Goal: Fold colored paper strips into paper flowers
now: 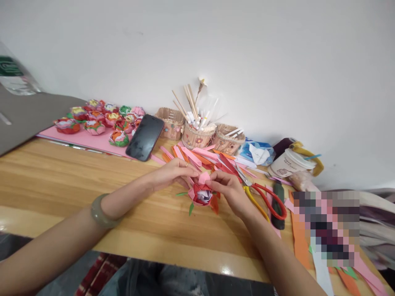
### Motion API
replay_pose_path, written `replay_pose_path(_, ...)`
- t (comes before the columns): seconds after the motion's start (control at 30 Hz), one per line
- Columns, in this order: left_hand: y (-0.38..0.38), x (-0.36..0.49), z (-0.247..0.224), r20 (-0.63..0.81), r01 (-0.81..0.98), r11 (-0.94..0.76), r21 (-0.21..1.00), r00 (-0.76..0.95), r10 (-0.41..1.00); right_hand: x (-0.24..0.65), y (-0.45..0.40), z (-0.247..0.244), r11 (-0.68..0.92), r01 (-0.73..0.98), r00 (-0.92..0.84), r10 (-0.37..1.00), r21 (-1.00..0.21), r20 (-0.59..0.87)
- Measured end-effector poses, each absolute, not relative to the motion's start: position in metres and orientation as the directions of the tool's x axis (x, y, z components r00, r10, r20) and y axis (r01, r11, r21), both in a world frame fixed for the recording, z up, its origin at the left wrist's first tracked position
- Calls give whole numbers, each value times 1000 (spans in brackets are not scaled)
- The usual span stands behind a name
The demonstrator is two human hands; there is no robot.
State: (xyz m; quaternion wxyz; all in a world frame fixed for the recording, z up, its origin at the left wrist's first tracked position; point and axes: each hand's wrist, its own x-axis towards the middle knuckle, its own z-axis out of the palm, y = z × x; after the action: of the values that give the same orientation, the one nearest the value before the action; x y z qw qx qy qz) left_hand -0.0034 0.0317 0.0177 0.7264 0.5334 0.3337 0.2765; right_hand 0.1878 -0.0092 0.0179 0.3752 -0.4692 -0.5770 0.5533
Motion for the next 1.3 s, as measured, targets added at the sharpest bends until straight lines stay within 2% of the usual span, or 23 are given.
replay_pose_path(0.1, 31, -3, 13, -213, -103, 365, 925, 656, 725, 187, -10, 16, -32, 120, -235, 970, -992, -60)
replay_pose_path(0.3, 31, 7, 5, -97, 61, 76, 995, 534, 840, 184, -11, 9, 95, 244, -228, 973, -965, 38)
replay_pose_path(0.57, 31, 5, 6, -31, 207, -95, 974, 532, 846, 183, -12, 9, 91, 269, -214, 976, -959, 33)
replay_pose_path(0.67, 29, 6, 4, -10, 261, -147, 954, 517, 856, 182, -12, 6, 108, 330, -224, 974, -938, 34)
replay_pose_path(0.8, 25, 8, 1, 40, 340, -214, 916, 454, 890, 181, -15, 3, 248, 495, -193, 966, -833, 173)
replay_pose_path(0.9, 22, 10, 1, 112, 351, -292, 890, 453, 884, 181, -17, 0, 376, 648, -227, 925, -662, 303)
replay_pose_path(1.0, 21, 11, 3, 90, 283, -239, 929, 454, 886, 183, -19, -1, 513, 738, -305, 833, -438, 462)
replay_pose_path(1.1, 21, 11, 7, 27, 113, -89, 990, 466, 884, 185, -22, 0, 602, 753, -361, 716, -266, 598)
replay_pose_path(1.23, 21, 9, 13, -75, -188, 200, 962, 520, 851, 188, -23, 3, 677, 711, -386, 601, -190, 699)
replay_pose_path(1.3, 19, 7, 12, -104, -233, 273, 933, 553, 827, 189, -23, 3, 720, 672, -392, 547, -176, 740)
